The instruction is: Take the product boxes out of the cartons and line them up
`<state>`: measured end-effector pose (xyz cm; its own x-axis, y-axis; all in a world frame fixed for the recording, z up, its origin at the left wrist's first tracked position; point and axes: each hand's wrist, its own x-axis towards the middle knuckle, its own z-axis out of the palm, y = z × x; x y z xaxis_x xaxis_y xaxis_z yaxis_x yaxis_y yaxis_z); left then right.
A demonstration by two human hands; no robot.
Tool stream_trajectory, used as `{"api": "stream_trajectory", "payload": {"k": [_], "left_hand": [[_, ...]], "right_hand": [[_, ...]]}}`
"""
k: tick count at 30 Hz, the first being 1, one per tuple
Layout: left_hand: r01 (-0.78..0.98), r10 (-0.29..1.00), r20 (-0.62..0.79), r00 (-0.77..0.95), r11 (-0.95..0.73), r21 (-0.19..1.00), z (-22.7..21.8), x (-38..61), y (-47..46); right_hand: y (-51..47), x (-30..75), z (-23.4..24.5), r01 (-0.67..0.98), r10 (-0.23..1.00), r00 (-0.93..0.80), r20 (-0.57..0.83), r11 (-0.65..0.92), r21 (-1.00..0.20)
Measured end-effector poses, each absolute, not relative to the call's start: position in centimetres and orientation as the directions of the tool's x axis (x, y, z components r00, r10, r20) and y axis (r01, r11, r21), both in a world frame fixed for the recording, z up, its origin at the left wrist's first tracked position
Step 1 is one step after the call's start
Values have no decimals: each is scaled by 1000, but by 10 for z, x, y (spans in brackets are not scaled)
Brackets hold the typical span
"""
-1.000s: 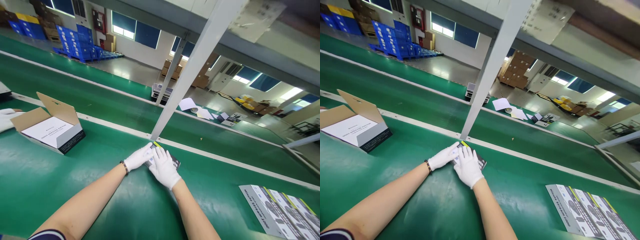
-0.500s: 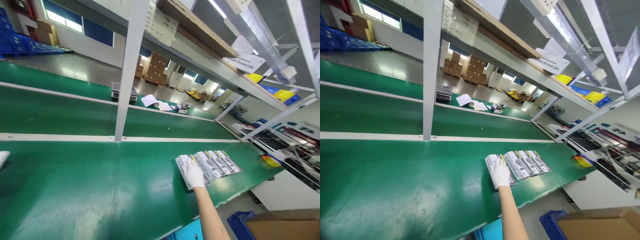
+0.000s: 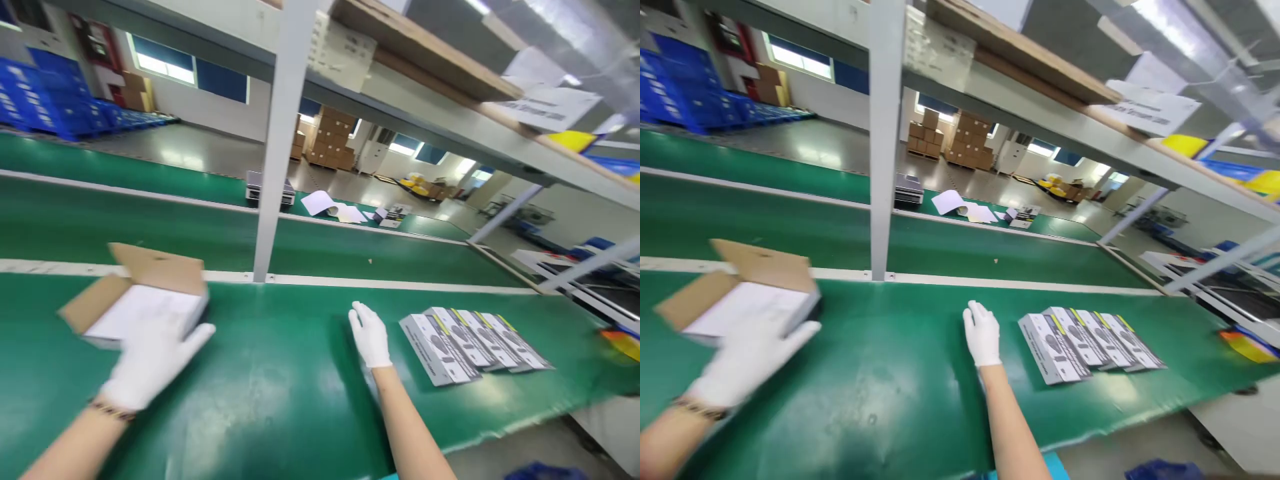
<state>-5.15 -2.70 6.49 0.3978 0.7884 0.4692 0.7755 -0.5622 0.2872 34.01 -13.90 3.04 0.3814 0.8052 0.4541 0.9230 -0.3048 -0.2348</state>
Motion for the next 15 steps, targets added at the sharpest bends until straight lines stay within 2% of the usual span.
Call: {"api": "stream_trajectory", "payload": {"k": [1,3,5,7,11,15], "left_hand": [[786,791,435,431,-566,250,67,-45,-33],[675,710,333,620,-700,235,68,-19,-43],[586,653,261,711,-755,292,67,13,-45],[559,654,202,729,-739,375,65,38,-41],[519,685,157,711,-662,540,64,49,-18],[535,737,180,651,-615,579,65,16,10]], "right_hand": [[-129,315,25,931,842,314,440,-183,-316],[-115,265,15,887,888,188,421,31,-461],[-108,221,9,803,901,115,418,163,-573],[-103,191,5,727,903,90,421,230,-647],[-85,168,5,662,893,113,435,258,-703],[-64,170,2,703,895,47,444,286,-651]]}}
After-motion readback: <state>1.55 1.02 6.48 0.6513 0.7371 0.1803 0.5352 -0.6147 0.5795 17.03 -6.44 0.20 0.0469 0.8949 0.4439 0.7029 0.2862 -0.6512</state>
